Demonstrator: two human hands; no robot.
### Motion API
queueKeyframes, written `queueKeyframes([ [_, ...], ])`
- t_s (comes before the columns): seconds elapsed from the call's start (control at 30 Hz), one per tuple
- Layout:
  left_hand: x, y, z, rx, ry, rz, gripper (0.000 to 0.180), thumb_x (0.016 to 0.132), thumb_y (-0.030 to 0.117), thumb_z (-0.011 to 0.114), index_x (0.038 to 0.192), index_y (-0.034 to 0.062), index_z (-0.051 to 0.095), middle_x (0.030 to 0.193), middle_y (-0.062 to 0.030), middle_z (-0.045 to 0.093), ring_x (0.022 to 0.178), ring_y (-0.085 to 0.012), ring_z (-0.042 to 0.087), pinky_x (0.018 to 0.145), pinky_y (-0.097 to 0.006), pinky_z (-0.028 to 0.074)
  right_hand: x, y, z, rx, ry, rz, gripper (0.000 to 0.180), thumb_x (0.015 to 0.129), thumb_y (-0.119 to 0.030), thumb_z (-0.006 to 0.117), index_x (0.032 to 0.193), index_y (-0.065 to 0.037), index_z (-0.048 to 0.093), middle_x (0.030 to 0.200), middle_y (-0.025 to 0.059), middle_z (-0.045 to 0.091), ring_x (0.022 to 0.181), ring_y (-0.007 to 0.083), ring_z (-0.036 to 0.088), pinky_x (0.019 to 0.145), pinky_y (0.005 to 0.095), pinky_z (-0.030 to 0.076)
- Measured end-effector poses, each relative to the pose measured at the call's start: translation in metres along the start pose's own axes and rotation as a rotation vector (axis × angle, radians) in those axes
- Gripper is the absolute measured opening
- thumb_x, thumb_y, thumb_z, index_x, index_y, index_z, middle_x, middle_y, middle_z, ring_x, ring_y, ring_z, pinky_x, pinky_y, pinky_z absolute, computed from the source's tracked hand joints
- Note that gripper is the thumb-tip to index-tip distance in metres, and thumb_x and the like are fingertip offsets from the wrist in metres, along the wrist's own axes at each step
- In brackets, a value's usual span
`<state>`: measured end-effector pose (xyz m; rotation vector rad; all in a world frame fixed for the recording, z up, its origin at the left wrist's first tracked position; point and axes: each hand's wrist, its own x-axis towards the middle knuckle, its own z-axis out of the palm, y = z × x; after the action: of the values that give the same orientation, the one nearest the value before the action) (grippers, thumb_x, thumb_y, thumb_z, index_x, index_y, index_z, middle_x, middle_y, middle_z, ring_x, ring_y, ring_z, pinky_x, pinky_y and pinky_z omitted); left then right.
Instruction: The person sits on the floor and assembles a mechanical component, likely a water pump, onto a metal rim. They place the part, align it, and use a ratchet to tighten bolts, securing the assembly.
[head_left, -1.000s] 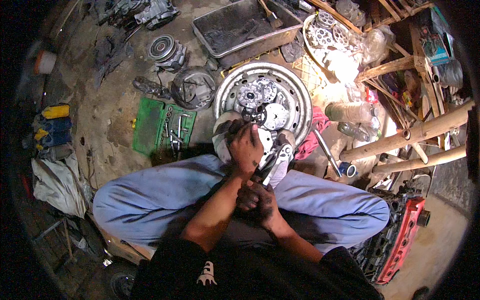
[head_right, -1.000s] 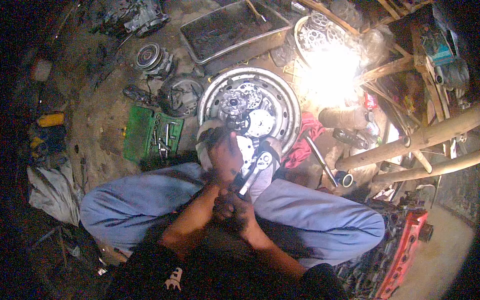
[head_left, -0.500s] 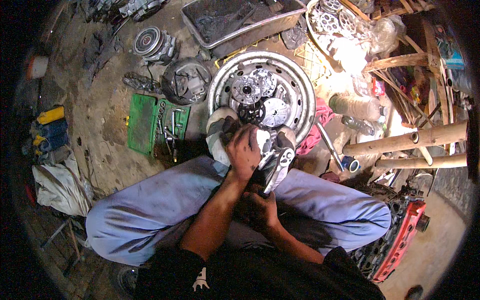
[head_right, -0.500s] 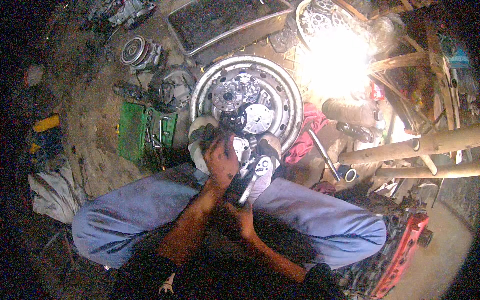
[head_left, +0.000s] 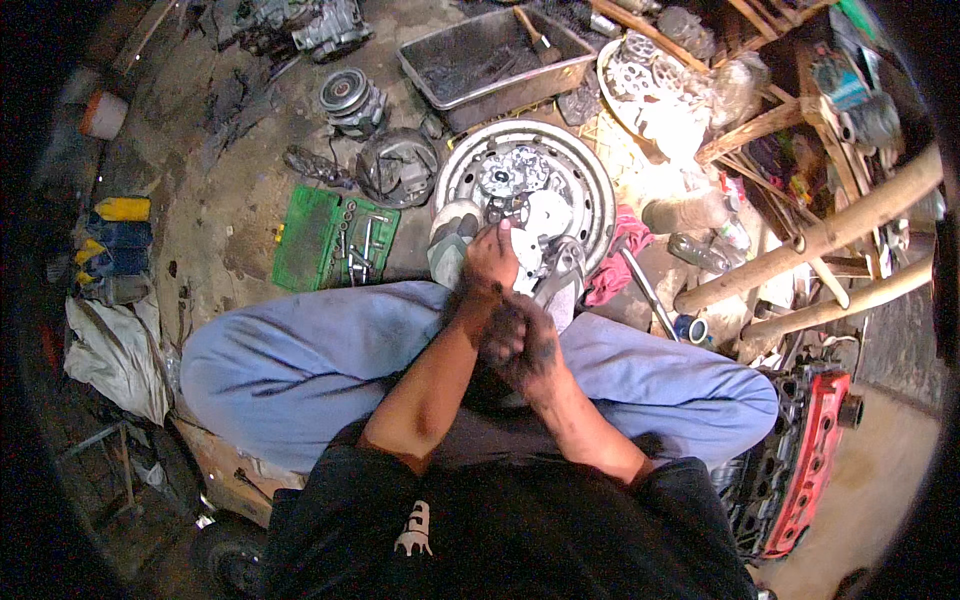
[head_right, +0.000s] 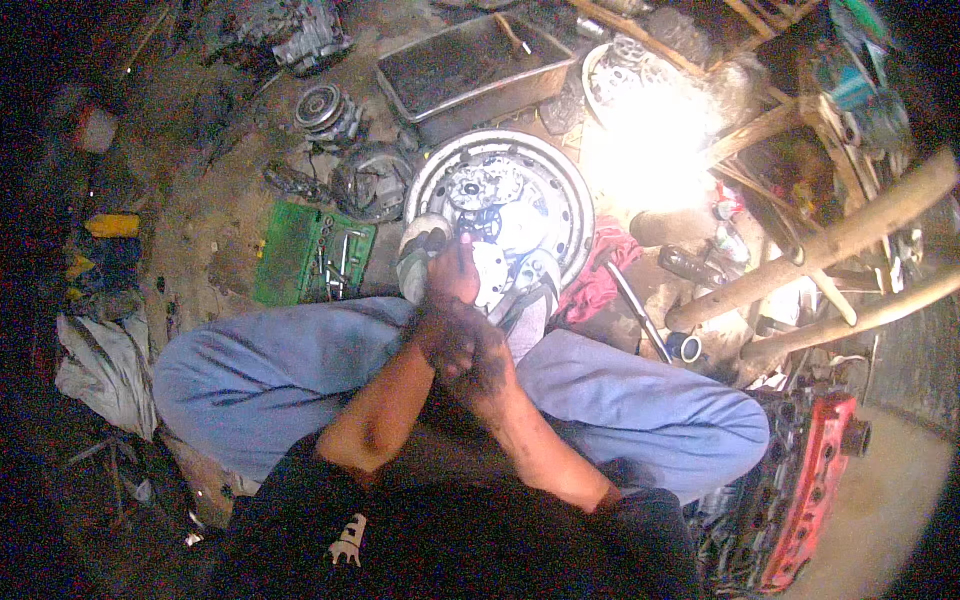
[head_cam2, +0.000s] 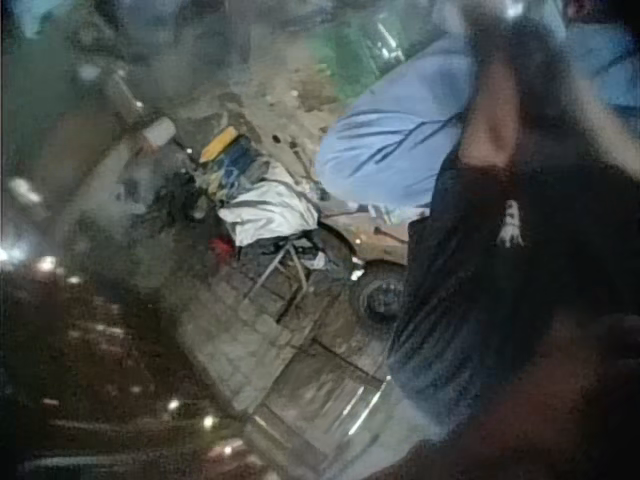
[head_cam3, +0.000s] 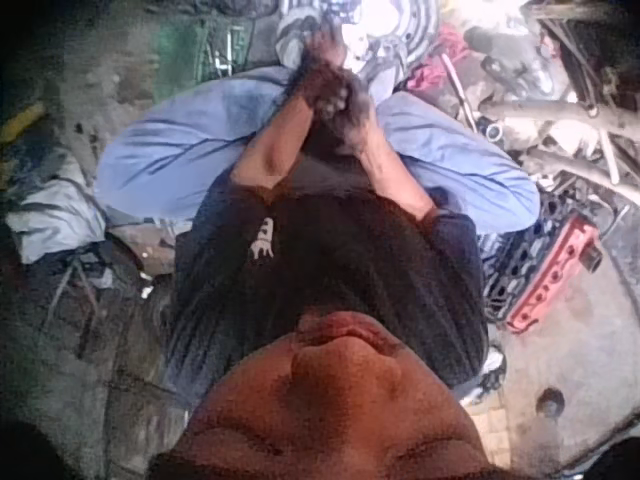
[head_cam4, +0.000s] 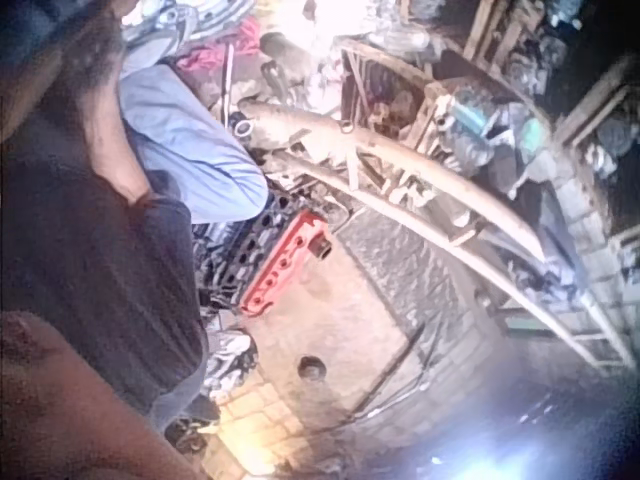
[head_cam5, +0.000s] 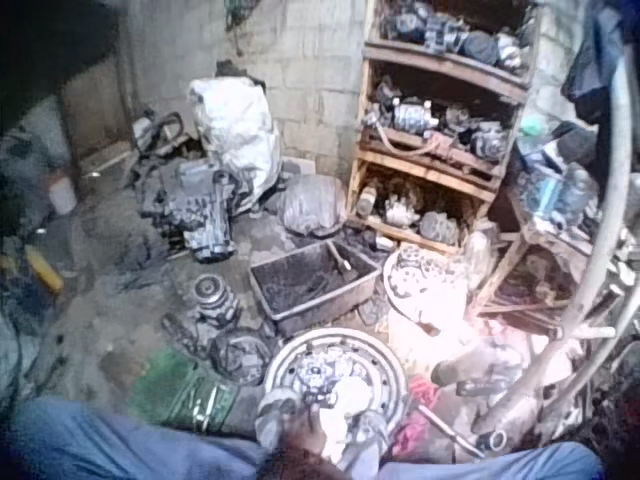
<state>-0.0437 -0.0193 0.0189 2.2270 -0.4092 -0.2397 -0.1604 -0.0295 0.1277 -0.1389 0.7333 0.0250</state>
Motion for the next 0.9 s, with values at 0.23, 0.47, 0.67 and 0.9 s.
queueKeyframes([
  [0.23, -0.02, -0.031, -0.003, -0.241, 0.047, 0.168, 0.039, 0.102, 0.024, 0.042, 0.131, 0.0017, 0.056, 0.127, -0.0241, 0.06, 0.118, -0.0427, 0.056, 0.101, -0.046, 0.044, 0.007, 0.003, 0.005, 0.186, -0.127, -0.248, 0.038, 0.1, -0.024, 0.054, 0.065, -0.017, 0.043, 0.05, -0.0069, 0.037, 0.04, 0.007, 0.033, 0.041, 0.0233, 0.031],
  [0.47, -0.036, -0.058, 0.007, -0.29, -0.097, 0.179, 0.078, 0.078, 0.015, 0.072, 0.148, 0.0038, 0.037, 0.138, -0.0275, 0.051, 0.128, -0.043, 0.049, 0.108, -0.044, 0.04, -0.003, 0.0, -0.007, 0.238, -0.292, -0.209, 0.039, 0.101, -0.032, 0.056, 0.068, -0.017, 0.044, 0.051, -0.0068, 0.037, 0.04, 0.0065, 0.033, 0.042, 0.0224, 0.031],
  [0.67, -0.044, -0.083, 0.019, -0.359, -0.183, 0.029, 0.063, 0.091, 0.017, 0.059, 0.149, 0.0063, 0.035, 0.125, -0.0201, 0.057, 0.109, -0.0304, 0.059, 0.09, -0.038, 0.05, 0.003, 0.013, -0.013, 0.079, -0.215, -0.165, 0.037, 0.099, -0.04, 0.059, 0.076, -0.014, 0.048, 0.058, -0.0044, 0.035, 0.053, 0.0109, 0.038, 0.054, 0.0261, 0.037],
  [0.9, -0.052, -0.097, 0.005, -0.563, -0.406, -0.245, 0.069, 0.091, 0.02, 0.06, 0.153, 0.0102, 0.031, 0.131, -0.0183, 0.057, 0.105, -0.0283, 0.063, 0.094, -0.037, 0.05, 0.022, 0.019, -0.035, -0.272, -0.35, -0.122, 0.035, 0.099, -0.044, 0.058, 0.089, -0.011, 0.053, 0.074, 0.0015, 0.046, 0.069, 0.0169, 0.047, 0.069, 0.0328, 0.044],
])
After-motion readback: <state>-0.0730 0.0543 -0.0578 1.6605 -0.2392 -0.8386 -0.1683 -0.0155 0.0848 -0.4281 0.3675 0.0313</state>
